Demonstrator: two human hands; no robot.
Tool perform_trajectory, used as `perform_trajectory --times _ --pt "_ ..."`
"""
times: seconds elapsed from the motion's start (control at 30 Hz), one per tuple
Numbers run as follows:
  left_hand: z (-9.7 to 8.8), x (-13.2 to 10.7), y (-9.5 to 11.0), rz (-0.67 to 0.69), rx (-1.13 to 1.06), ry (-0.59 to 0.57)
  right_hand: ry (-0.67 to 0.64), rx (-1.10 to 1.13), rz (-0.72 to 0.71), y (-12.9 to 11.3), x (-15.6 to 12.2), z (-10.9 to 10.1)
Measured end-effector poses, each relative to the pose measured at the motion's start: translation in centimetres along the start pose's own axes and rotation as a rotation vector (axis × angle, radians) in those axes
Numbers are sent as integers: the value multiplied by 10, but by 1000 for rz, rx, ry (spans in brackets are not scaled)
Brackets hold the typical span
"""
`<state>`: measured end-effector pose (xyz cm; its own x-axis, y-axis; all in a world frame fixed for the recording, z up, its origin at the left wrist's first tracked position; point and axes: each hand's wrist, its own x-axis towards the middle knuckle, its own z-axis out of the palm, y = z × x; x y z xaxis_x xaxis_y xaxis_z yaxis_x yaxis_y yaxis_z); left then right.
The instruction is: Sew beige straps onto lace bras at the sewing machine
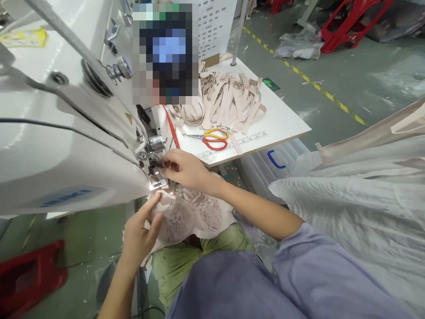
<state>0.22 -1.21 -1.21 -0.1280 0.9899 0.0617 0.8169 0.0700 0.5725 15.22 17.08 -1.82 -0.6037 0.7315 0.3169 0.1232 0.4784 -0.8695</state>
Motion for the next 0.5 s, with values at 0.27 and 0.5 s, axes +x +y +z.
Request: perform_trajectory --times 0.27,0.5 --pt "-3 -9 21 -305 -386 2 -42 -56 -28 -8 9 6" --pt "2 -7 39 -54 -252 26 -100 -65 -29 -7 11 5"
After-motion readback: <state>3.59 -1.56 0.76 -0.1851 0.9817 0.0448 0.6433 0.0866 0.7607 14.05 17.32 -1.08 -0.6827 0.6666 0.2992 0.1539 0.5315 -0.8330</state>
